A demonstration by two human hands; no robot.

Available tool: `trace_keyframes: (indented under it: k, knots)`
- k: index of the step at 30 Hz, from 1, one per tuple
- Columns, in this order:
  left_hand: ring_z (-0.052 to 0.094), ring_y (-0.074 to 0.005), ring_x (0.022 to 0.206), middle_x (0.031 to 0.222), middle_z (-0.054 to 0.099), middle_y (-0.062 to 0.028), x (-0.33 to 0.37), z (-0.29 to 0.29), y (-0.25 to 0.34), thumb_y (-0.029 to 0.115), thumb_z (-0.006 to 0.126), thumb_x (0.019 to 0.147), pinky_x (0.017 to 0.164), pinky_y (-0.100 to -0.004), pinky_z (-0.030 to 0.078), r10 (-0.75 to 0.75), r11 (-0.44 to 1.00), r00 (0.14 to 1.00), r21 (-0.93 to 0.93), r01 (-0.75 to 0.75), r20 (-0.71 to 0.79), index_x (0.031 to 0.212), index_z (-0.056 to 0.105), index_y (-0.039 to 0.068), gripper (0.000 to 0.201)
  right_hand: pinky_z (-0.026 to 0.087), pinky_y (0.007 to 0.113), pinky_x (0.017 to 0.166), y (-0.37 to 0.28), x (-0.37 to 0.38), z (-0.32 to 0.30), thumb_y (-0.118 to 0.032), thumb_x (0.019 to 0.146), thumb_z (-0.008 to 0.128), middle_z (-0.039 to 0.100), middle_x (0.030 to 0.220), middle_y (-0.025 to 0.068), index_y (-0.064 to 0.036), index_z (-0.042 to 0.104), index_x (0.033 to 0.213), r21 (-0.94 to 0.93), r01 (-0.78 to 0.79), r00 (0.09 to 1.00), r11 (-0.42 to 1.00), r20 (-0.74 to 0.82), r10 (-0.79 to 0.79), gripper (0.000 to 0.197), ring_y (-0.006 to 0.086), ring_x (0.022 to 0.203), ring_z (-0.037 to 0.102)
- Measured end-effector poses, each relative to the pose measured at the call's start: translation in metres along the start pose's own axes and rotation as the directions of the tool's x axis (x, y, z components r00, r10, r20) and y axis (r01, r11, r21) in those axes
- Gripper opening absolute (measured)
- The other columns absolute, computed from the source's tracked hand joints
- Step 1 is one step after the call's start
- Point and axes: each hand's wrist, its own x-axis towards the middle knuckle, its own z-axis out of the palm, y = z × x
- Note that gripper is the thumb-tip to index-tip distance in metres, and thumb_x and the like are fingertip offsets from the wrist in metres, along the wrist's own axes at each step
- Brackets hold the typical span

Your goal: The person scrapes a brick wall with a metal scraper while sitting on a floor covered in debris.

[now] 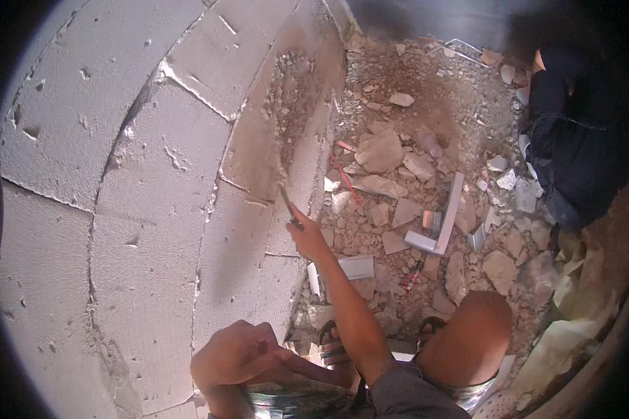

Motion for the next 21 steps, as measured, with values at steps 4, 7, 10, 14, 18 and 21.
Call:
trace_keyframes:
  k: [4,7,10,14,18,21]
  knots:
    - [0.067,-0.0307,0.067,0.066,0.066,-0.0068,0.001,-0.018,0.006,0.053,0.061,0.088,0.055,-0.0417,0.05,0.128,0.992,0.992,-0.005,-0.128,0.02,0.079,0.063,0.014,0.041,0.05,0.03,0.074,0.006,0.013,0.011,-0.021,0.094,0.062,0.068,0.094,0.0105,-0.0128,0.043,0.145,-0.425,0.245,0.96,0.871,-0.019,-0.28,0.055,0.0142,0.077,0.063]
    - [0.067,-0.0312,0.067,0.066,0.066,-0.008,0.008,-0.027,0.007,0.051,0.059,0.089,0.056,-0.0429,0.05,0.225,0.972,0.971,-0.086,-0.218,0.078,0.079,0.063,0.012,0.041,0.038,0.026,0.052,0.025,0.015,0.023,-0.025,0.095,0.063,0.047,0.063,-0.0029,-0.02,0.047,0.145,-0.356,0.252,0.931,0.9,-0.166,-0.327,0.052,0.0066,0.055,0.041]
    - [0.067,-0.0316,0.067,0.066,0.066,-0.01,0.01,-0.036,0.012,0.048,0.057,0.091,0.058,-0.0441,0.05,0.301,0.953,0.947,-0.059,-0.296,0.116,0.08,0.065,0.01,0.04,0.042,0.028,0.054,0.02,0.02,0.031,-0.025,0.095,0.063,0.05,0.063,0.0001,-0.0174,0.048,0.144,-0.372,0.186,0.938,0.909,-0.208,-0.277,0.052,0.0098,0.055,0.047]
    - [0.066,-0.0278,0.062,0.064,0.064,-0.0066,0.014,-0.037,-0.006,0.055,0.056,0.09,0.053,-0.0401,0.048,0.426,0.904,0.901,0.011,-0.428,0.079,0.079,0.064,0.016,0.041,0.047,0.029,0.055,-0.023,0.026,0.033,-0.026,0.094,0.064,0.053,0.061,0.0016,-0.0185,0.049,0.143,-0.174,-0.089,0.969,0.981,-0.243,0.045,0.051,0.0116,0.053,0.052]
    - [0.067,-0.0295,0.063,0.065,0.064,-0.0083,0.029,-0.046,-0.021,0.049,0.057,0.092,0.055,-0.0429,0.049,0.452,0.884,0.877,-0.216,-0.416,0.163,0.081,0.063,0.013,0.039,0.042,0.029,0.049,-0.004,0.024,0.028,-0.03,0.093,0.065,0.052,0.06,-0.0003,-0.0179,0.049,0.143,-0.207,-0.036,0.967,0.978,-0.255,-0.018,0.054,0.0088,0.05,0.045]
    - [0.067,-0.0313,0.065,0.066,0.065,-0.0094,0.045,-0.015,-0.043,0.045,0.058,0.092,0.058,-0.0446,0.05,0.482,0.859,0.876,-0.186,-0.477,-0.023,0.083,0.062,0.009,0.038,0.042,0.028,0.05,-0.018,0.011,0.041,-0.031,0.093,0.065,0.051,0.061,-0.0017,-0.0159,0.049,0.143,-0.305,0.0,0.972,0.952,-0.224,-0.072,0.055,0.0085,0.051,0.047]
